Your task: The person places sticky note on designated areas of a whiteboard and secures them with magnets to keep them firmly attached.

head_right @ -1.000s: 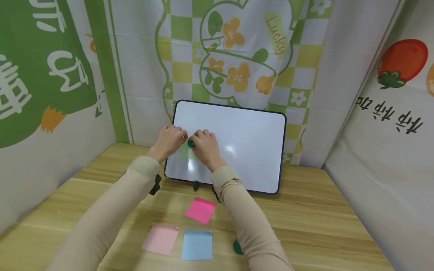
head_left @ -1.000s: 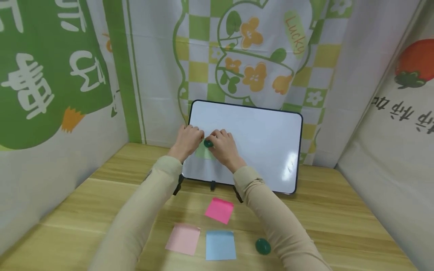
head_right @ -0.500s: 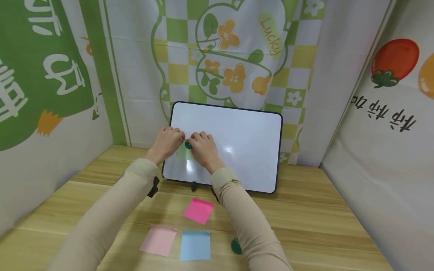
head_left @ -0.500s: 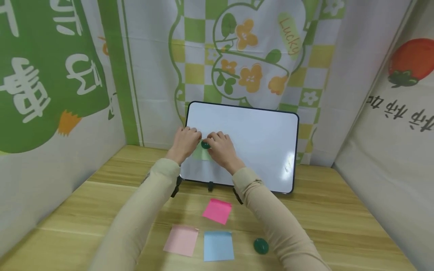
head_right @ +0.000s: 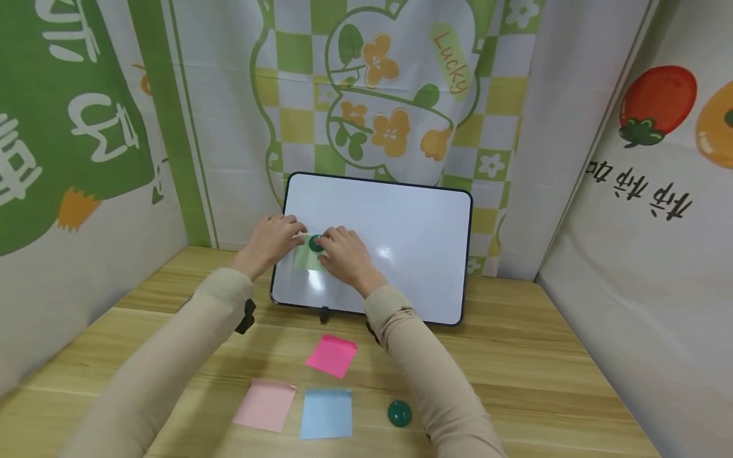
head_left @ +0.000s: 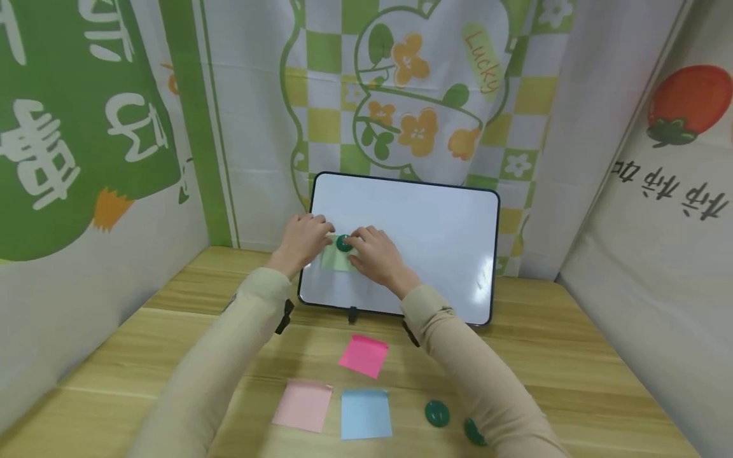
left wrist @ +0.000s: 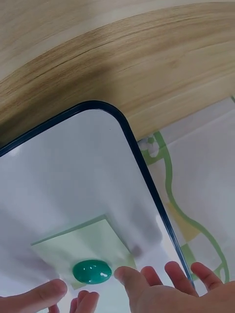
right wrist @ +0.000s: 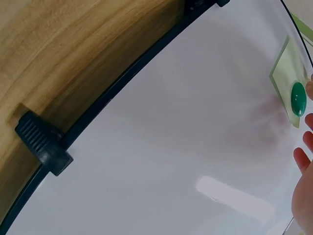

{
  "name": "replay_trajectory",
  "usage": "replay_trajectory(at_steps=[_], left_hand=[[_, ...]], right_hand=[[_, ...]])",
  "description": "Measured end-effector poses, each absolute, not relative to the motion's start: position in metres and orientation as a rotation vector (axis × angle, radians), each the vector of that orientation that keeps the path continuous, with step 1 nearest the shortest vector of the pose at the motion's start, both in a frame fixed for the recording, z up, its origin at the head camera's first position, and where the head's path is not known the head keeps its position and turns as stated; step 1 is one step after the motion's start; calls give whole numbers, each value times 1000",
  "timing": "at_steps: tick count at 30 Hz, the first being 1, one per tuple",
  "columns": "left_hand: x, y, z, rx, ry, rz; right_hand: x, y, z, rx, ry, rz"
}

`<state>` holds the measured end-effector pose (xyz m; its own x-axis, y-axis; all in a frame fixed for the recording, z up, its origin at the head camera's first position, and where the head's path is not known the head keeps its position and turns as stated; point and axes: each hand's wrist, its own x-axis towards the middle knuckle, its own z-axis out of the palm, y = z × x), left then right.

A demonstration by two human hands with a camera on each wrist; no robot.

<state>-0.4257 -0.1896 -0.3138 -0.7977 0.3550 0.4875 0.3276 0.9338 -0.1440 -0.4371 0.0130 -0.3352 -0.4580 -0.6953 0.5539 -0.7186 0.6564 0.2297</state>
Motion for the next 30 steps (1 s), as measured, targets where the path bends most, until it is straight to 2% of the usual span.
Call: replay_trajectory(at_steps=[30], left_hand=[[-388, -196, -325, -602, -2548, 27]], right_hand=[[-411, 57, -342, 1172, -2361, 73]])
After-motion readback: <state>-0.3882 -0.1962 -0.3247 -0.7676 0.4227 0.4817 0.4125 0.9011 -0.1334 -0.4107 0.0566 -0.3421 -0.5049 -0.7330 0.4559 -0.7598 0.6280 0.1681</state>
